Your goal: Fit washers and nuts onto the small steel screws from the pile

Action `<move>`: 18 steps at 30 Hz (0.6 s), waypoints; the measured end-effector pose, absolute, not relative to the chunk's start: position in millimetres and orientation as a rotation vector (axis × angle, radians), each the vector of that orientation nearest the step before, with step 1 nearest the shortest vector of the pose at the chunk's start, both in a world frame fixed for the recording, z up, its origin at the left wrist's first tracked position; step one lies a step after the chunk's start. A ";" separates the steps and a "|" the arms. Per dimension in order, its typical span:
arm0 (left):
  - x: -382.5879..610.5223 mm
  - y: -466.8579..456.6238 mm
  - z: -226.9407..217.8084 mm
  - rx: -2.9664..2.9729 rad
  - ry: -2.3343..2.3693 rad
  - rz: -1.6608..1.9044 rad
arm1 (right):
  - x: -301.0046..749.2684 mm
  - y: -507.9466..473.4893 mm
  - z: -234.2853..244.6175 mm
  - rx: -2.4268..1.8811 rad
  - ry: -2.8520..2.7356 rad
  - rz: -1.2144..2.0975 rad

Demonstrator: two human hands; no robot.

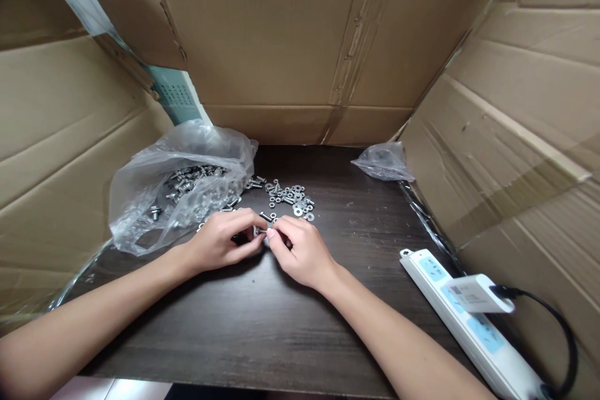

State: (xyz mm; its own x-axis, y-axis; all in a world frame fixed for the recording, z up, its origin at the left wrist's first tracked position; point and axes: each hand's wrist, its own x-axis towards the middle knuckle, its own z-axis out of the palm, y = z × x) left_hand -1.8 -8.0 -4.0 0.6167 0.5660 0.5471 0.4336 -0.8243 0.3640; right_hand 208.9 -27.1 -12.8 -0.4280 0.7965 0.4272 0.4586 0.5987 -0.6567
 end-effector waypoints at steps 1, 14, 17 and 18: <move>-1.6 -7.9 -4.2 2.644 0.823 1.004 | 208.7 -27.3 -12.5 -0.989 -2.078 0.584; -2.0 -6.4 -6.8 2.643 0.809 1.025 | 209.4 -28.3 -12.9 -0.994 -2.049 0.576; -1.7 -6.1 -8.8 2.643 0.808 1.038 | 208.6 -28.6 -12.4 -1.011 -2.053 0.560; -1.8 -6.0 -9.6 2.642 0.807 1.038 | 208.3 -28.5 -12.1 -1.018 -2.052 0.555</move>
